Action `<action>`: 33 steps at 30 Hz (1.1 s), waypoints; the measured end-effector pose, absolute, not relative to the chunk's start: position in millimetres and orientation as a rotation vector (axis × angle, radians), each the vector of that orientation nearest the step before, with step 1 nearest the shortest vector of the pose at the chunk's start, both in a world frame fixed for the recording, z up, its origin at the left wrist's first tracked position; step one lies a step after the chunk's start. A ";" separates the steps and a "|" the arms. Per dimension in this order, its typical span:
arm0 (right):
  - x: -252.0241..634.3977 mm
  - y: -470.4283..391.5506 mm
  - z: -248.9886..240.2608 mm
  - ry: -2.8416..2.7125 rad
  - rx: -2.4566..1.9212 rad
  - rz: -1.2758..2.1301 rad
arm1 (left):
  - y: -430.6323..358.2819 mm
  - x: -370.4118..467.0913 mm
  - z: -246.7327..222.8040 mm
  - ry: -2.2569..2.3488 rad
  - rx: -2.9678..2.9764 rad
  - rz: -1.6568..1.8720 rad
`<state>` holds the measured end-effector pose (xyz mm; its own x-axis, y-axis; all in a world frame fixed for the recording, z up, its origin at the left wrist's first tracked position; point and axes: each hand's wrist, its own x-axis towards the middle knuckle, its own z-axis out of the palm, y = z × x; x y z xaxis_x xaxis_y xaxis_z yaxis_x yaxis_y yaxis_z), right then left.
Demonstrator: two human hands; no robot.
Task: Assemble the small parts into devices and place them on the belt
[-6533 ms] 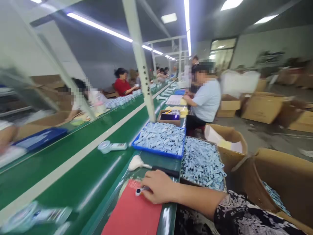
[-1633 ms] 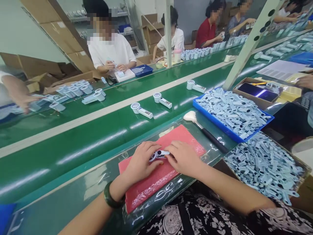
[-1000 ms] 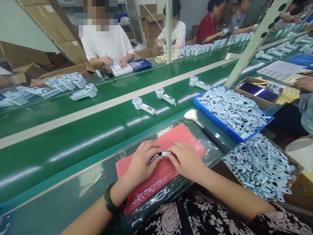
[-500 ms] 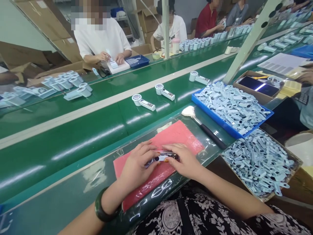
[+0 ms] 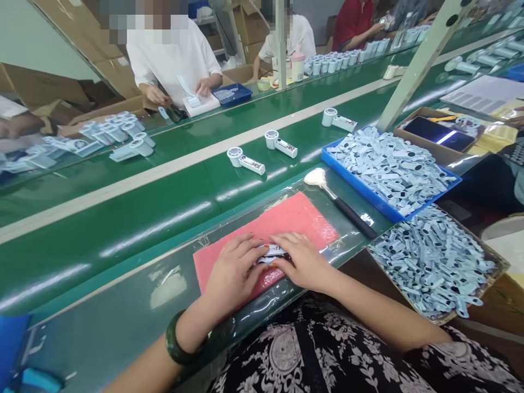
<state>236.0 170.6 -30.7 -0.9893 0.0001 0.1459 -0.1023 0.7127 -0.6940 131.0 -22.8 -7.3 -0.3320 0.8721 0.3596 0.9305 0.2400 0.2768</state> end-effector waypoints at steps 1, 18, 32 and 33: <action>236.5 170.3 -32.3 -2.798 0.094 1.097 | -22.6 130.1 -6.6 -2.370 -1.753 -0.664; 234.5 171.1 -23.6 -2.805 0.112 1.157 | -17.6 136.1 -6.7 -2.498 -1.638 -0.696; 242.8 247.2 -14.6 -2.492 -0.272 0.928 | -27.2 37.8 15.9 -2.046 -1.699 -0.007; 243.0 266.0 -11.1 -2.501 -0.382 0.793 | -26.5 12.2 19.9 -2.058 -1.624 0.045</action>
<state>243.0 266.0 -11.1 -0.8429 0.3969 0.3632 0.1152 0.7926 -0.5988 12.2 -26.5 19.9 -0.1516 0.9166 0.3699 0.8998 0.2829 -0.3323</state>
